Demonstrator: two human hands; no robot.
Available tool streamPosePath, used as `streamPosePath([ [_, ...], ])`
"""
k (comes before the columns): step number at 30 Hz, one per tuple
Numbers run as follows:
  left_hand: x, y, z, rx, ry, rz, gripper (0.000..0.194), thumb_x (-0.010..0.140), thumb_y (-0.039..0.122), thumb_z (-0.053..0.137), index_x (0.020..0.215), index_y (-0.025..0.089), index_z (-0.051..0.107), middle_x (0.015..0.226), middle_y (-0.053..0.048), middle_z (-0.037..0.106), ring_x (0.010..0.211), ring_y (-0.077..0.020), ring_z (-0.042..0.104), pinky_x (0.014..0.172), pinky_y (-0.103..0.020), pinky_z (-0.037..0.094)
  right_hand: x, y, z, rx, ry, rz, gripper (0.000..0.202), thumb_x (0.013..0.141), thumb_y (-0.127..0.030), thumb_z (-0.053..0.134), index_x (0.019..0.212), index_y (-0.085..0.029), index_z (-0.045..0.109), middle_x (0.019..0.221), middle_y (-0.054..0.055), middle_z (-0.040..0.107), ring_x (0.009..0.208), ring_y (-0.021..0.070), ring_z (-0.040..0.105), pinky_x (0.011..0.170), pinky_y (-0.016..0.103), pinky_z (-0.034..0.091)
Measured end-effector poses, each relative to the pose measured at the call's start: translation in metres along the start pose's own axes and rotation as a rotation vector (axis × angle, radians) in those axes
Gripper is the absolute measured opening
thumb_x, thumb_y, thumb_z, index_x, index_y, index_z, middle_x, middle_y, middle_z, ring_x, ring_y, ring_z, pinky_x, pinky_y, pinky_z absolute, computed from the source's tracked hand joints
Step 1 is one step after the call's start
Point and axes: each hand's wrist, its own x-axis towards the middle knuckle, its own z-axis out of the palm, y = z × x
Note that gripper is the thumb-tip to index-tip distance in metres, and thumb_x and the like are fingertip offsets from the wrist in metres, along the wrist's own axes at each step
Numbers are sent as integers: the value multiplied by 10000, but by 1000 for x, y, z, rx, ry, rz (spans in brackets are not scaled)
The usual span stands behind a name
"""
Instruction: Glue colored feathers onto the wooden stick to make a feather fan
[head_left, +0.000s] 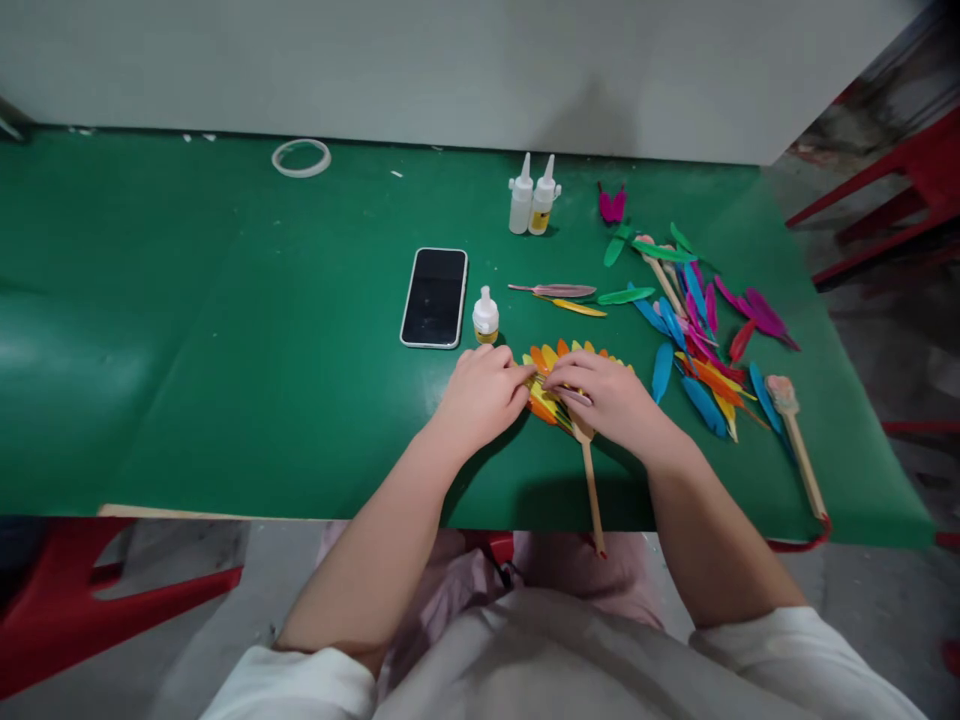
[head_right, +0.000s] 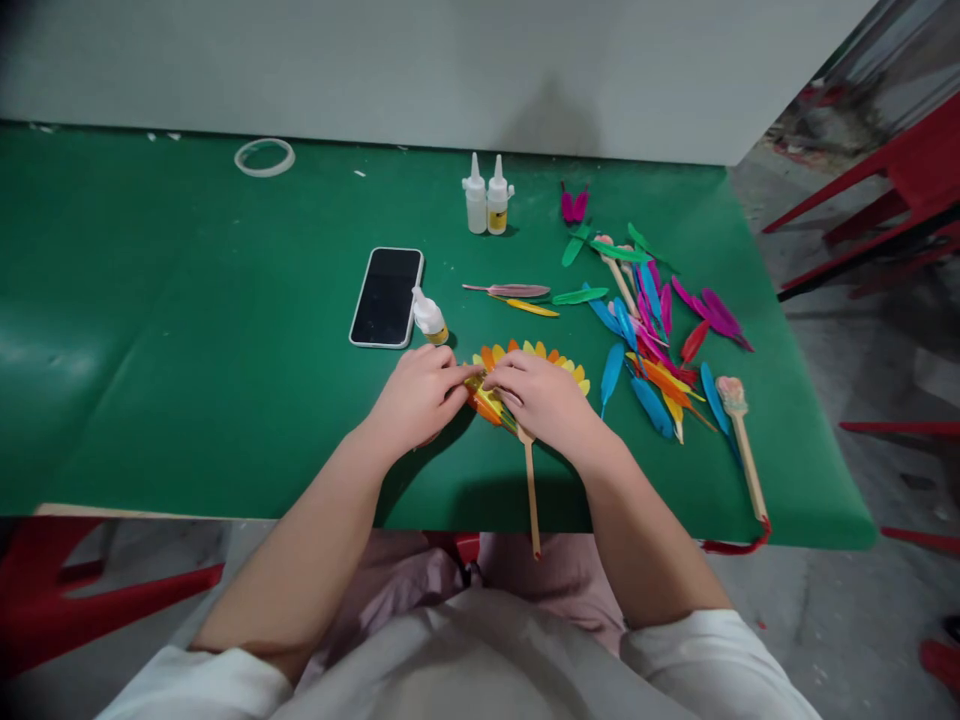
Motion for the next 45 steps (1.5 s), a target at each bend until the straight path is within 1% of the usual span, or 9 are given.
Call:
streamPosePath([
  [4, 0, 0, 2, -1, -6, 3, 316, 909, 252, 400, 1078, 230, 666, 807, -54, 548, 822, -221, 500, 693, -363, 325, 0, -1, -1, 4, -10, 6, 200, 878, -152, 482, 855, -210, 672, 952, 70, 666, 864, 178, 634, 755, 300, 498],
  [9, 0, -2, 5, -19, -19, -10, 332, 914, 255, 396, 1134, 251, 645, 844, -53, 547, 843, -220, 510, 728, -369, 331, 1, -1, 0, 9, -9, 9, 204, 882, -146, 480, 861, -205, 674, 943, 66, 666, 860, 172, 634, 758, 293, 496],
  [17, -1, -4, 3, -33, -10, -8, 329, 912, 249, 405, 1137, 243, 645, 838, -52, 541, 858, -216, 518, 726, -363, 335, 1, -2, -2, 3, 0, 2, 220, 885, -139, 466, 861, -199, 676, 937, 71, 678, 859, 175, 636, 747, 296, 493],
  [21, 0, -5, 2, -47, -9, -22, 353, 907, 240, 410, 1199, 245, 609, 853, -48, 542, 842, -210, 515, 742, -361, 341, 1, -2, -3, -5, 22, -18, 206, 885, -143, 477, 863, -203, 673, 940, 65, 682, 865, 170, 638, 739, 287, 492],
  [28, 0, -6, 4, -50, -3, -4, 309, 912, 240, 417, 1105, 235, 658, 841, -46, 549, 856, -205, 516, 740, -356, 337, 1, -2, -3, -15, 5, -4, 208, 883, -129, 474, 869, -185, 674, 933, 77, 679, 853, 176, 633, 724, 291, 488],
  [35, -1, -4, 3, -28, -18, -3, 299, 914, 242, 416, 1093, 240, 657, 823, -43, 545, 849, -210, 517, 719, -355, 331, 1, -1, -1, -19, 20, -6, 186, 877, -133, 494, 879, -185, 673, 930, 75, 684, 865, 184, 638, 735, 296, 489],
  [45, 0, -6, 4, -59, -16, -18, 297, 912, 228, 408, 1081, 219, 652, 836, -47, 555, 862, -211, 524, 737, -355, 351, 0, -1, -2, -37, 44, -43, 188, 871, -122, 498, 882, -192, 672, 931, 67, 689, 852, 177, 636, 714, 287, 485],
])
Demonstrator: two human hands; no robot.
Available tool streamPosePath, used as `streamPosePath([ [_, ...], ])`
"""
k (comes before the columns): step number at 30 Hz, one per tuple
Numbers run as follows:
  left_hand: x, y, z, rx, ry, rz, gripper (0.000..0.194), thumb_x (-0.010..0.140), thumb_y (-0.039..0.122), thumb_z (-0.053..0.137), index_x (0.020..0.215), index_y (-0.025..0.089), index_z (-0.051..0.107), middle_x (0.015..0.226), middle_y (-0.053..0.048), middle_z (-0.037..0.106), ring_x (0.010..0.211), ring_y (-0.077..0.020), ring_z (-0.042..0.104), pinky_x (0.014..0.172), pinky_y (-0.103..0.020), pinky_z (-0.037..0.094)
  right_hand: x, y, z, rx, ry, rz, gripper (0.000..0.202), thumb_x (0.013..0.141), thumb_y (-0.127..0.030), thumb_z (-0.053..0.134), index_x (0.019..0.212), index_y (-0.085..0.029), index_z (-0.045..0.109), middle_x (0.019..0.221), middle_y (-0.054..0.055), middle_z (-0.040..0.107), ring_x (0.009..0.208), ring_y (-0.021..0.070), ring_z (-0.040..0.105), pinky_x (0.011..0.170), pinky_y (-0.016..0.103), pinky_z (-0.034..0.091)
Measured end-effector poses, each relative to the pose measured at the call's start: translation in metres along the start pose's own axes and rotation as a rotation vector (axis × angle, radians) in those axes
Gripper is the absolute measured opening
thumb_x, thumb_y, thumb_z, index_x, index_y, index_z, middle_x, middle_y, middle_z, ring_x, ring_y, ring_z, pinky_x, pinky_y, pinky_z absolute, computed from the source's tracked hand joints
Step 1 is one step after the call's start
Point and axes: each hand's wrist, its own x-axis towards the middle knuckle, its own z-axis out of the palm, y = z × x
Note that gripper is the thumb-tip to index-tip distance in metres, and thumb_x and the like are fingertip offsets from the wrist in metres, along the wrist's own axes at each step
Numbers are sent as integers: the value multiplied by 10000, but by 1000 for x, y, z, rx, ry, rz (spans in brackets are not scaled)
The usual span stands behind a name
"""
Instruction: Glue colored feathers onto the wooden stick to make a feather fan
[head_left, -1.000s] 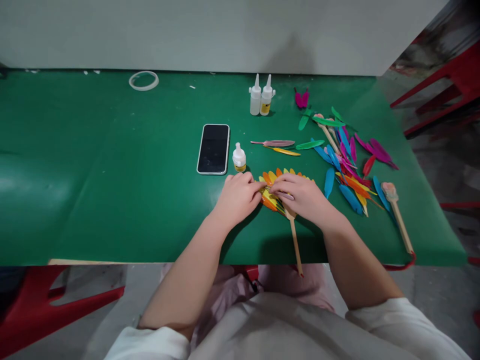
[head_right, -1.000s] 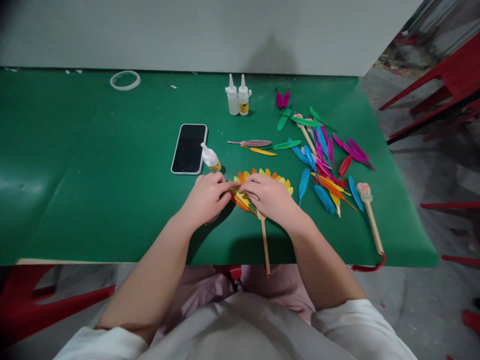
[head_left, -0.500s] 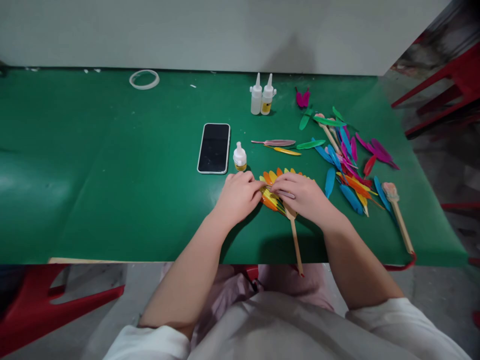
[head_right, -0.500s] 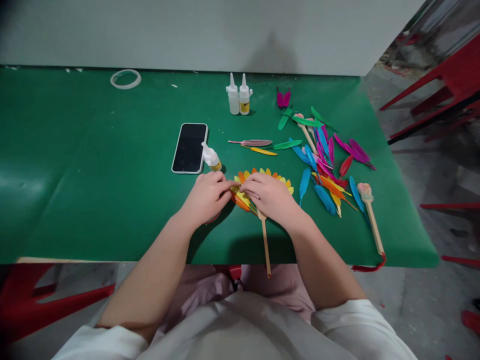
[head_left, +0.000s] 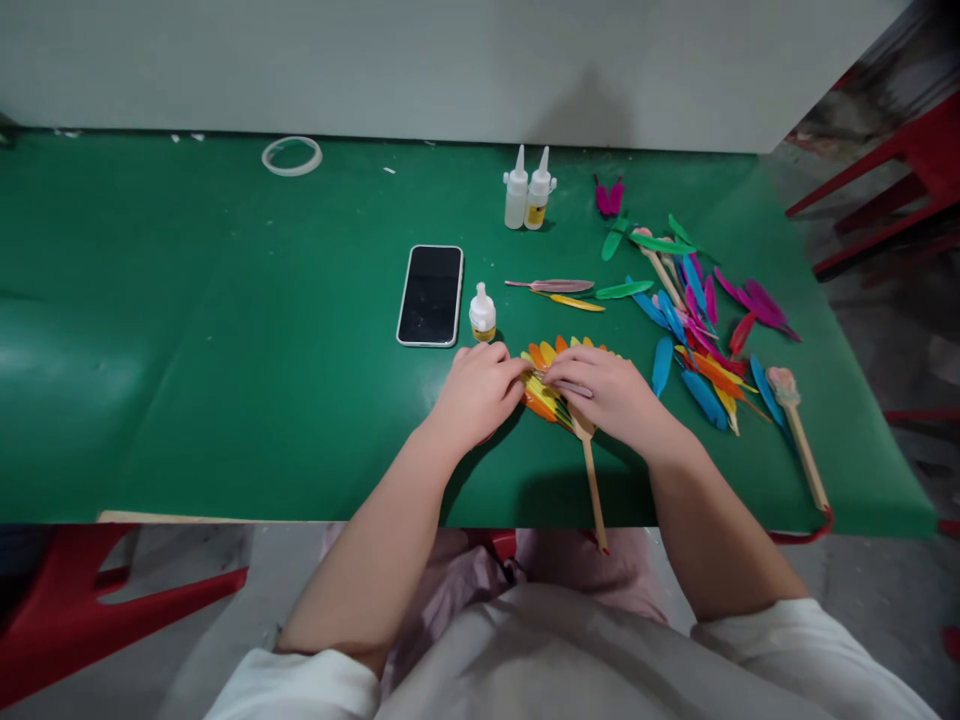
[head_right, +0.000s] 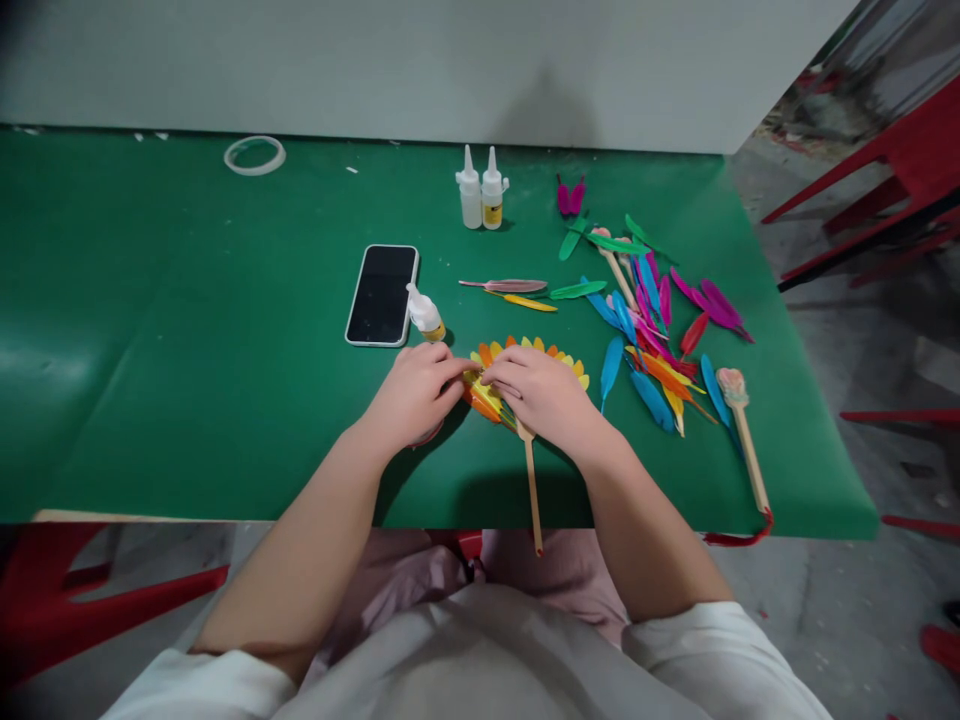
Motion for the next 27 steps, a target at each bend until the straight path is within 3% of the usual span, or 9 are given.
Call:
streamPosePath([
  [27, 0, -1, -2, 7, -37, 8, 315, 919, 235, 393, 1102, 228, 649, 830, -50, 559, 843, -212, 505, 733, -348, 348, -1, -5, -6, 23, 2, 0, 198, 869, -125, 494, 876, -200, 677, 929, 68, 692, 872, 189, 635, 757, 321, 495],
])
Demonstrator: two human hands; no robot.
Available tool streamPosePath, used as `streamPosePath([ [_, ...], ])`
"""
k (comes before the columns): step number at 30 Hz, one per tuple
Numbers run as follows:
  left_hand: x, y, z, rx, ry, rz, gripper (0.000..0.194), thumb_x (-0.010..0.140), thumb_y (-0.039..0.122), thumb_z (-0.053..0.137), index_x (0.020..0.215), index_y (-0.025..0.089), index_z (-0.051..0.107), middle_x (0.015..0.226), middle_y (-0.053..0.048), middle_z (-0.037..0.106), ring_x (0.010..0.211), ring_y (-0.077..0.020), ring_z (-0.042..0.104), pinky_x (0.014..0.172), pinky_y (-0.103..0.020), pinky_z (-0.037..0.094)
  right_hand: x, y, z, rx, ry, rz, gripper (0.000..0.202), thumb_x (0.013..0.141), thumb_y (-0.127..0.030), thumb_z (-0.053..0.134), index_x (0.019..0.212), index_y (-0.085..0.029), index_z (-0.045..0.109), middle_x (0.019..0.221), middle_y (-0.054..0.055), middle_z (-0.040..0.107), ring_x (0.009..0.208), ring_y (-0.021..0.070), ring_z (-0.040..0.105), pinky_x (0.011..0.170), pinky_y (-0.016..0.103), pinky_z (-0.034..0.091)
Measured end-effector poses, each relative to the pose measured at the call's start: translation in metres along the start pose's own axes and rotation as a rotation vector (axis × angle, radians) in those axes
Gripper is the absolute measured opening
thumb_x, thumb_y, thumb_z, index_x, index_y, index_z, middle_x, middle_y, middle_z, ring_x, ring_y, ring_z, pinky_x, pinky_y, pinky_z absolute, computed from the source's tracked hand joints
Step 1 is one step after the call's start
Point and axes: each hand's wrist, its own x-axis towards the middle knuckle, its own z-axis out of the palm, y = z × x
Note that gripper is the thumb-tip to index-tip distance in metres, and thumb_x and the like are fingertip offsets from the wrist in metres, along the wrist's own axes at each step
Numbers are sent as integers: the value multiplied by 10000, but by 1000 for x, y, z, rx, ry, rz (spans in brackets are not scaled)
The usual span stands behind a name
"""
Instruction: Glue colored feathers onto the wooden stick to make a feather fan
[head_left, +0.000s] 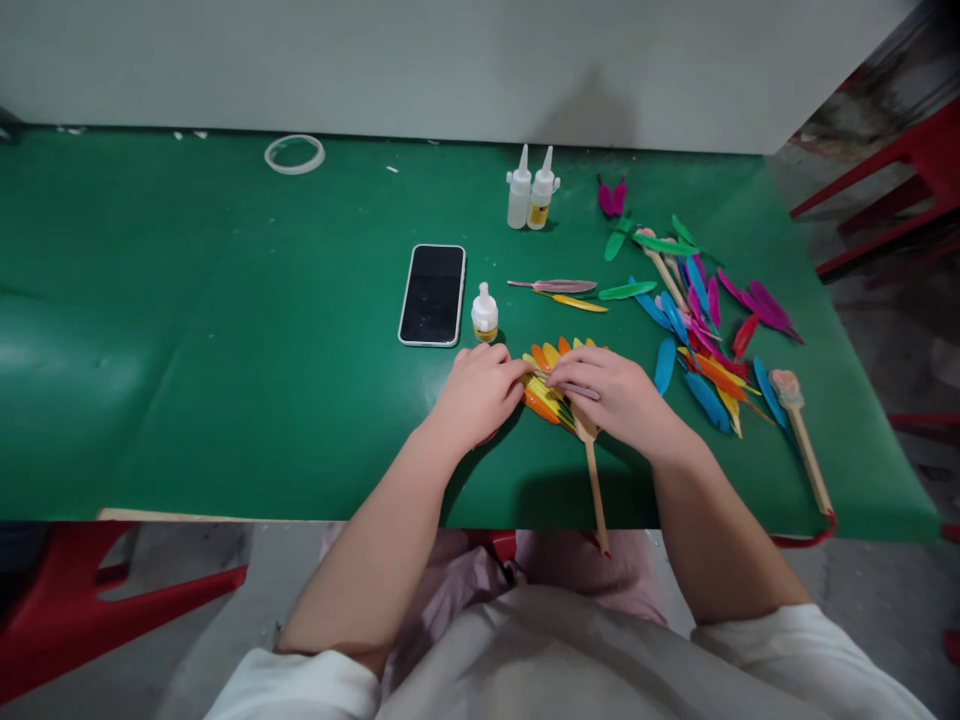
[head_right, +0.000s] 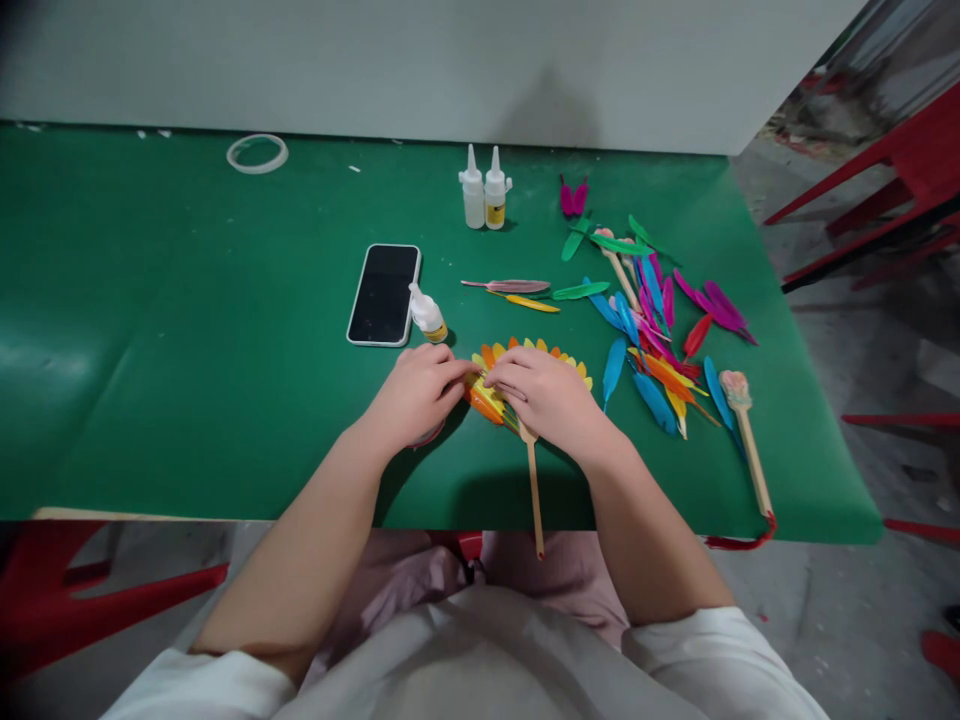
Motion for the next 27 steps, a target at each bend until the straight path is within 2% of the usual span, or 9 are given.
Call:
streamPosePath([
  [27, 0, 1, -1, -2, -12, -13, 313, 916, 229, 392, 1078, 223, 659, 822, -55, 569, 828, -213, 500, 725, -351, 341, -1, 1, -2, 44, 12, -32, 236, 847, -77, 490, 863, -209, 685, 941, 63, 690, 889, 182, 634, 784, 322, 508],
])
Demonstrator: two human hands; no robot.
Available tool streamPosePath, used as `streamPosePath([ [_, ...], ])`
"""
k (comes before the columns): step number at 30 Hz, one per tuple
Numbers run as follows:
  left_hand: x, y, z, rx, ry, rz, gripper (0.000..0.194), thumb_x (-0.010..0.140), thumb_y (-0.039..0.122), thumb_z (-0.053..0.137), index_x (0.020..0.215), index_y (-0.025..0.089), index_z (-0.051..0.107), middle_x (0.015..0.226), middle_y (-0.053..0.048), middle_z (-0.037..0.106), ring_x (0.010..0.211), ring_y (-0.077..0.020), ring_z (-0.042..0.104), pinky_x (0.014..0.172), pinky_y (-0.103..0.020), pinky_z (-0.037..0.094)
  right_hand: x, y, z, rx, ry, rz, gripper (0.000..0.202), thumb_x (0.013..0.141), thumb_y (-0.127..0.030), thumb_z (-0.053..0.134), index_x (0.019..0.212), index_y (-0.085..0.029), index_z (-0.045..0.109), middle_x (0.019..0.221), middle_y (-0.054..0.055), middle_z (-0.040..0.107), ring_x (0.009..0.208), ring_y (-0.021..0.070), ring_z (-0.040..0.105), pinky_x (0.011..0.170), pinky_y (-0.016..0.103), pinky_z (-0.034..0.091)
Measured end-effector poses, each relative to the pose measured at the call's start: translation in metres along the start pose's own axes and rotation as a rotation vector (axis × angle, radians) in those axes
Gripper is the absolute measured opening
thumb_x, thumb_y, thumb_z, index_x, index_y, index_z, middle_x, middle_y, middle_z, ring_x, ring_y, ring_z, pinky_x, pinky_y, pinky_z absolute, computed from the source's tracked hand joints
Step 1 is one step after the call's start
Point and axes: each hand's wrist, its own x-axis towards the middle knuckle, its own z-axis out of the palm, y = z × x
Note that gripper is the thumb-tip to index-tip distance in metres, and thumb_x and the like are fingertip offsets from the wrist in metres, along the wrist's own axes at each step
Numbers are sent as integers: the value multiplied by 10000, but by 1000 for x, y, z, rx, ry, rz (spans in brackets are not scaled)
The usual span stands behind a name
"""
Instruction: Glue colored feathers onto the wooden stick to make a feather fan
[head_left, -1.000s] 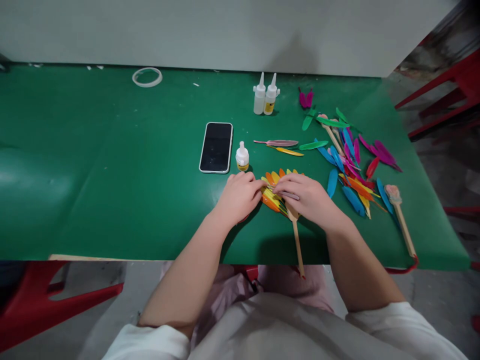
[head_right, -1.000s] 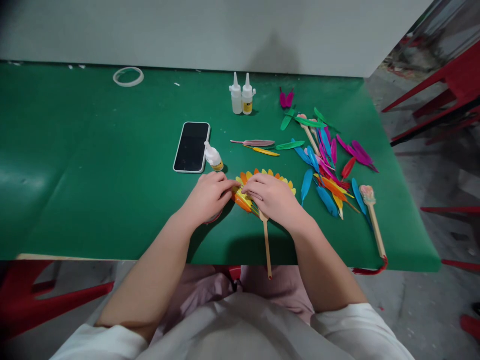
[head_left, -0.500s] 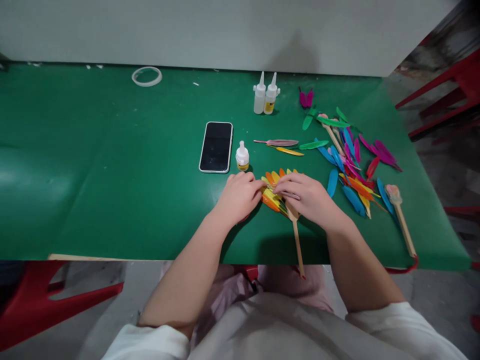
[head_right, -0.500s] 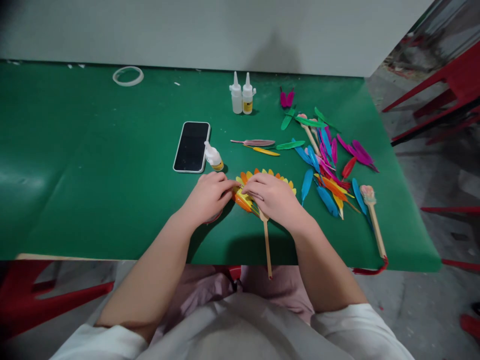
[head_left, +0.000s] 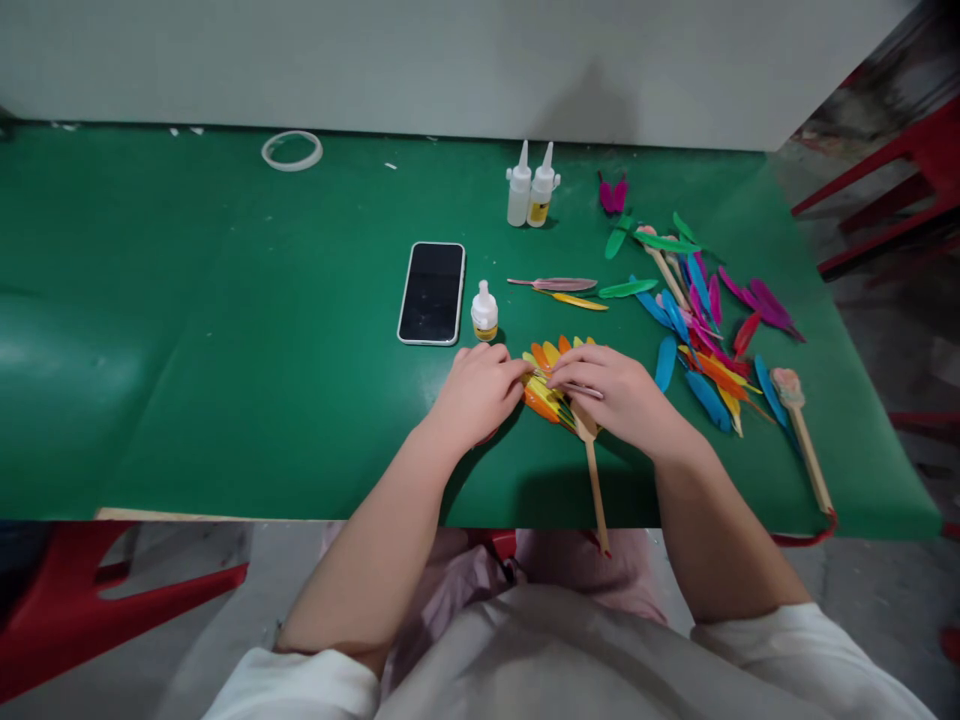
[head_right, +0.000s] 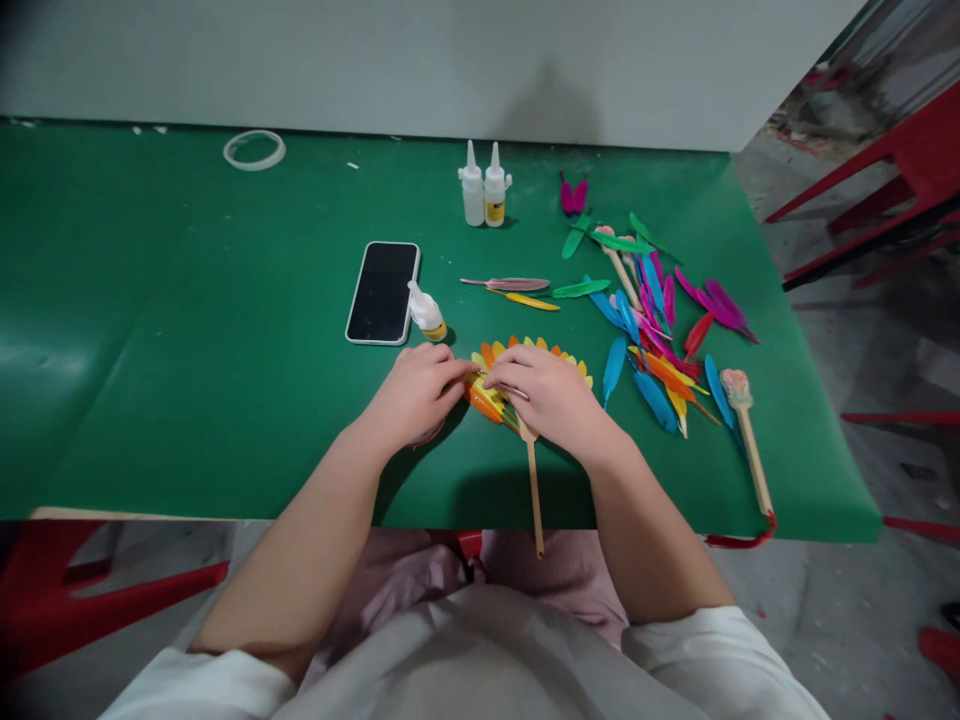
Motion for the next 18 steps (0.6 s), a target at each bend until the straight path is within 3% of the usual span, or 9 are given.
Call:
streamPosePath([
  [18, -1, -2, 1, -52, 37, 27, 309, 915, 216, 388, 1067, 205, 658, 824, -53, 570, 838, -204, 506, 756, -344, 370, 0, 2, 2, -34, -19, 30, 222, 857, -115, 496, 874, -217, 692, 925, 61, 699, 883, 193, 640, 779, 335, 511],
])
